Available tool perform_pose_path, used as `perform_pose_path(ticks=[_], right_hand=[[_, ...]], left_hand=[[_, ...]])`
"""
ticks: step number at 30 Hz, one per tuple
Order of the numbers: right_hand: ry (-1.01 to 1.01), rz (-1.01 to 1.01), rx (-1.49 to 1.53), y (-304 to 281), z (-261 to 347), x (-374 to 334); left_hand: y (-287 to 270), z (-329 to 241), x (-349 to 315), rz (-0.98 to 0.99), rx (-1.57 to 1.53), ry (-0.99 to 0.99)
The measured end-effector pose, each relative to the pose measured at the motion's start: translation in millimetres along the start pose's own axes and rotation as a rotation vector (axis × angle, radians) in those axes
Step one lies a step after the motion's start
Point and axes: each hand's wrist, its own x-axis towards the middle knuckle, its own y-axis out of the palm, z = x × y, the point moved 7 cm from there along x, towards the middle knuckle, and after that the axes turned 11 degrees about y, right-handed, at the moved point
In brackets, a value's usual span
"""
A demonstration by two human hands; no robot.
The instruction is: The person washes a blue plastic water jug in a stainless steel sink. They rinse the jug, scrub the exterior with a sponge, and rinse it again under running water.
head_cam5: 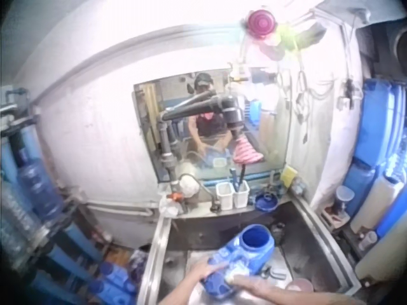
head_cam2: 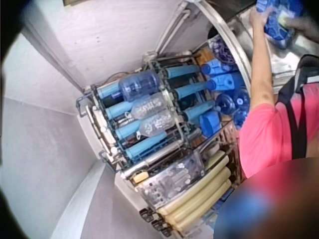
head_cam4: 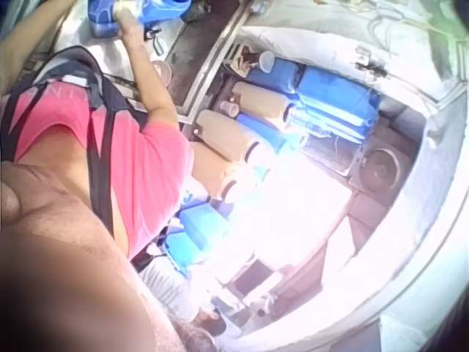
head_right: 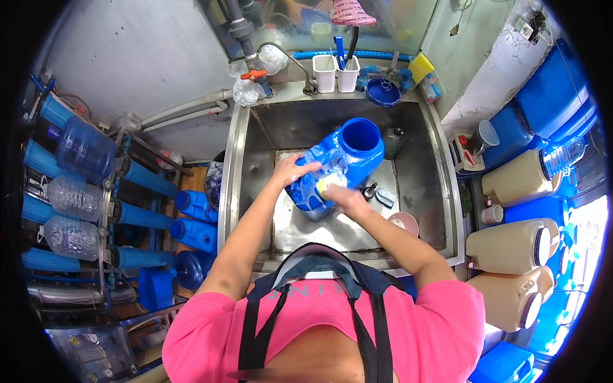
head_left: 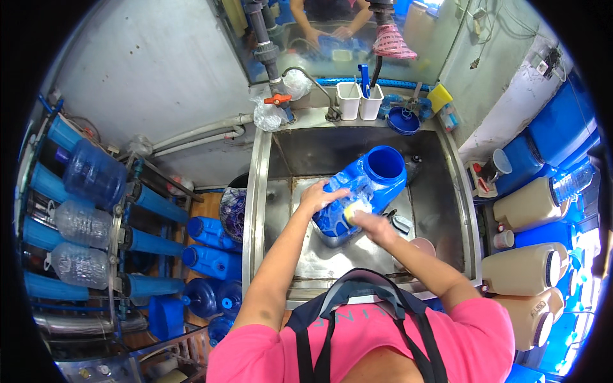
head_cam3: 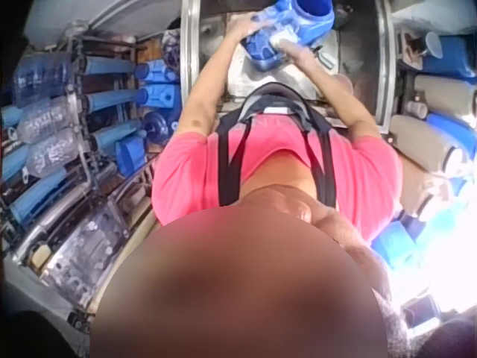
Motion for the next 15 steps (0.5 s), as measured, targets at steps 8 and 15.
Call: perform_pose_path(ticks=[8, 15], right_hand=[[-0.014, 0.325, -0.368, 36.0, -15.8, 50.4], [-0.046, 0.493, -0.47, 32.5, 10.8, 4.1]], left_hand=[[-2.2, -12.0, 4.3, 0.11, 0.163, 0.047], [3.3, -8.7, 16.6, 0.106, 0.027, 0.065]])
